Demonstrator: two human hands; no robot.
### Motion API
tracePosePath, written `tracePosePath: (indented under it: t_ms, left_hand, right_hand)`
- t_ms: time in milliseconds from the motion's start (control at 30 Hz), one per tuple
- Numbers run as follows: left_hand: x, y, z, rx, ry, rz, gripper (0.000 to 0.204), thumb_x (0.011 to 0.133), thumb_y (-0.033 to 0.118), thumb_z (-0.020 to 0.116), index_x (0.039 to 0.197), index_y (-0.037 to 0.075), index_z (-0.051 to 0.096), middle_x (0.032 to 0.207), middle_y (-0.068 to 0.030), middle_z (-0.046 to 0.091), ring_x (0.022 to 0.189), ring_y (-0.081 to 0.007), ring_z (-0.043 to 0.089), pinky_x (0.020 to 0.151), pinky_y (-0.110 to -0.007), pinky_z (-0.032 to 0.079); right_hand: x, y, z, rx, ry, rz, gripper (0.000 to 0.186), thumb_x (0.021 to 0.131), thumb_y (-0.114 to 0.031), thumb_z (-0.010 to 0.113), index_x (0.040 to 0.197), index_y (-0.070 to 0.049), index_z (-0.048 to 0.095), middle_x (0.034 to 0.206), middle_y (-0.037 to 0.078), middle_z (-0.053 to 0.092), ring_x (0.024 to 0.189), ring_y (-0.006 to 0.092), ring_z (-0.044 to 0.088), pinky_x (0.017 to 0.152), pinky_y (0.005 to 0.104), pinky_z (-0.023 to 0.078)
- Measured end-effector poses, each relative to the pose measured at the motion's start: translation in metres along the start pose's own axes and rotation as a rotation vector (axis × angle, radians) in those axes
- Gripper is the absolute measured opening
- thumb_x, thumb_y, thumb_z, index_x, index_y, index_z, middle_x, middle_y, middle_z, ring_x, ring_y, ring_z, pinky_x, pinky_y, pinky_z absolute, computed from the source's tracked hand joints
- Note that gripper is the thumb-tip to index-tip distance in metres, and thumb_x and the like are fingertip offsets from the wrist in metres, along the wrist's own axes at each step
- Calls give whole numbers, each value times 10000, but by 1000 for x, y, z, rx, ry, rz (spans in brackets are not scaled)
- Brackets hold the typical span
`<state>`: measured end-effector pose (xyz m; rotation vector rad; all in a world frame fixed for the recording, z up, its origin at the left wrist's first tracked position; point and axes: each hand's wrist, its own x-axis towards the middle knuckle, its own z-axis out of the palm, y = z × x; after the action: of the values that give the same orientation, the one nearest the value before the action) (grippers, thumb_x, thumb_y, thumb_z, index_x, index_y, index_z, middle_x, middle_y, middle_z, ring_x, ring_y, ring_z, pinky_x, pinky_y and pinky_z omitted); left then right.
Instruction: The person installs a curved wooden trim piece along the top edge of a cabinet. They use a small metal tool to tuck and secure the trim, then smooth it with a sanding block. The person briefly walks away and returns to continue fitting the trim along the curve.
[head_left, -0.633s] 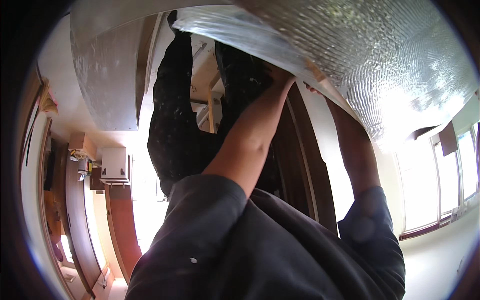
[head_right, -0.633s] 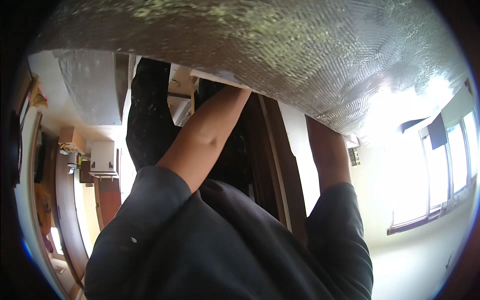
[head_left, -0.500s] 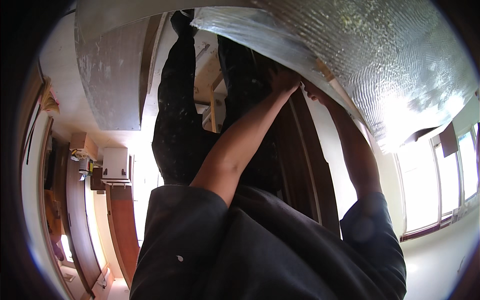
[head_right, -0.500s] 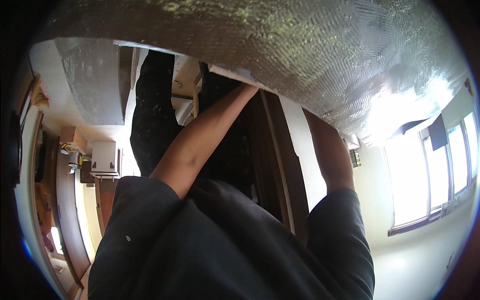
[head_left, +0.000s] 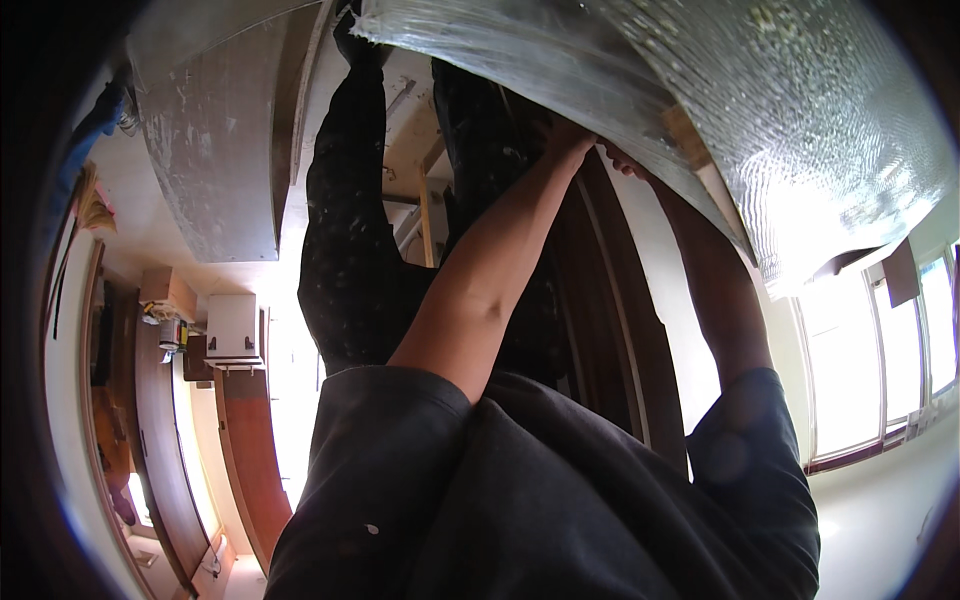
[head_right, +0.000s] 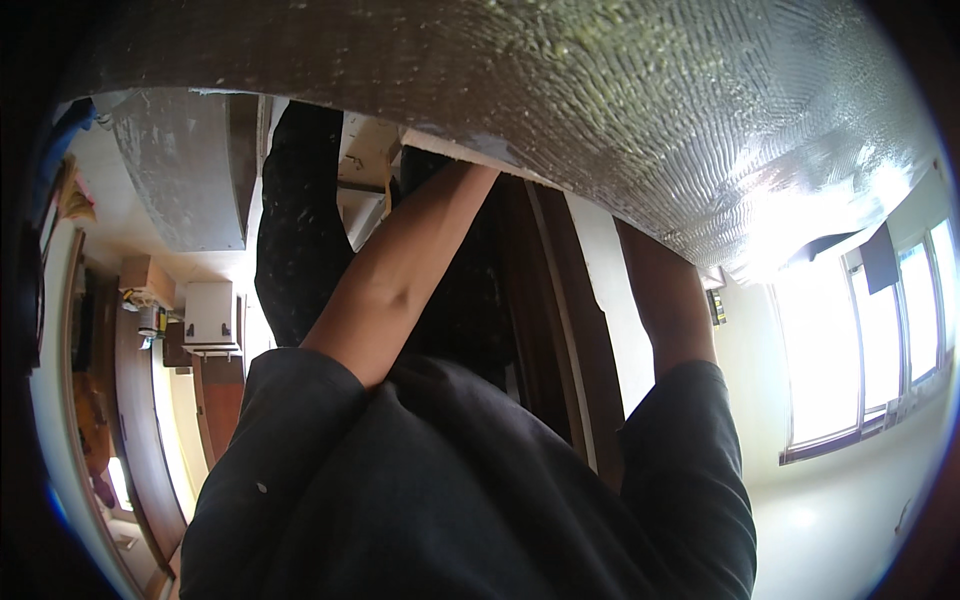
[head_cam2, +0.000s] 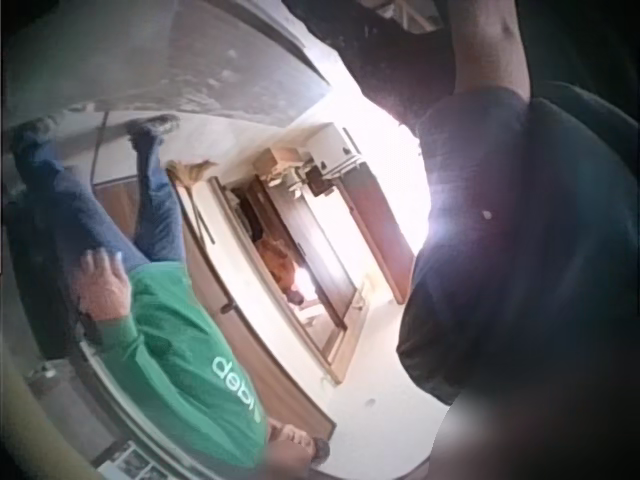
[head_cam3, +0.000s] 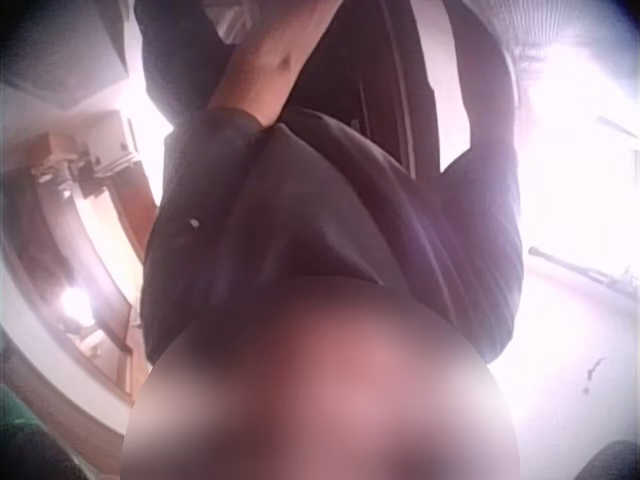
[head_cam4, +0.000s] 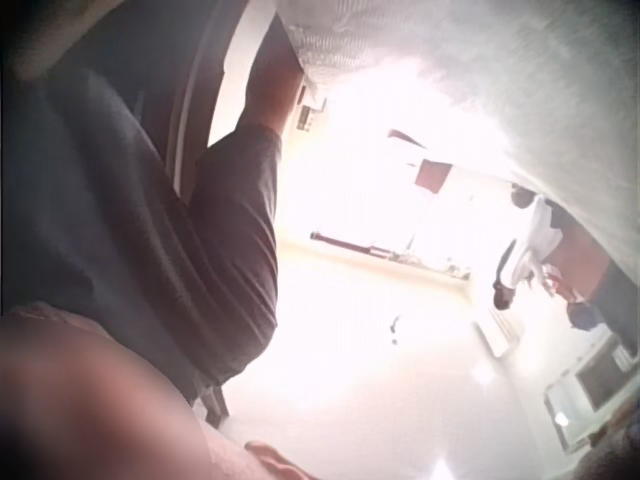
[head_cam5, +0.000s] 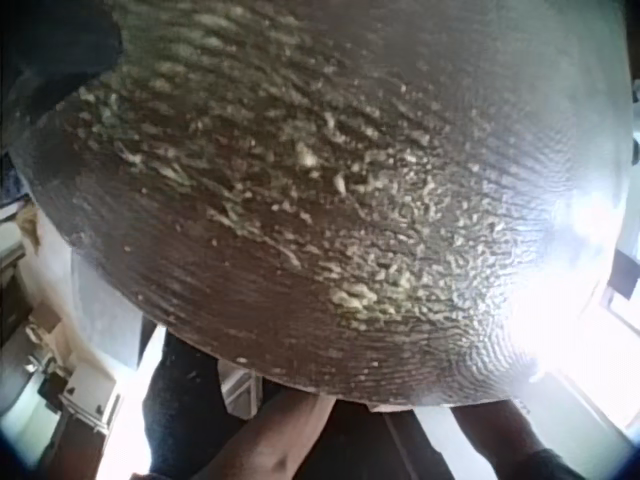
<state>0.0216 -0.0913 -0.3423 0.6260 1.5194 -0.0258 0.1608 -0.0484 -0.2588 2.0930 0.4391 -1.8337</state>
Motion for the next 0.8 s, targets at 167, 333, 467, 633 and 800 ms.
tracePosePath:
  t_ms: [167,333,467,633,800]
  left_hand:
    - [10,-4,3,-39,-3,-3,469,906,404,570,1293,146,511,1342,-162,483,1249,-379,447,1053,-523,352]
    - [19,-10,4,-59,-9,2,375,913,361,561,1219,143,577,1269,-157,548,1187,-367,511,1018,-499,398]
    - [27,-10,2,-87,-15,11,313,919,326,554,1159,141,630,1210,-153,601,1137,-357,562,991,-480,434]
    - [38,-24,-45,-60,3,39,263,926,282,545,1085,138,696,1137,-148,666,1075,-345,626,956,-456,480]
    - [49,-67,-176,94,100,57,260,932,239,536,1011,135,762,1064,-143,731,1013,-333,689,921,-433,525]
  right_hand:
    - [-3,7,-5,46,4,14,362,961,-465,633,1128,-144,606,570,-80,308,424,58,269,389,252,227]
    - [-4,12,-5,78,14,20,365,959,-463,644,1135,-145,606,571,-83,298,424,56,261,390,251,222]
    - [2,13,-10,100,22,7,368,957,-461,653,1140,-146,606,572,-86,291,424,54,254,391,251,218]
    - [0,23,-4,147,45,17,371,955,-459,664,1147,-147,606,572,-90,281,424,52,246,392,250,213]
    - [-51,34,-7,321,92,182,375,952,-457,674,1153,-148,605,573,-93,272,424,50,238,393,249,208]
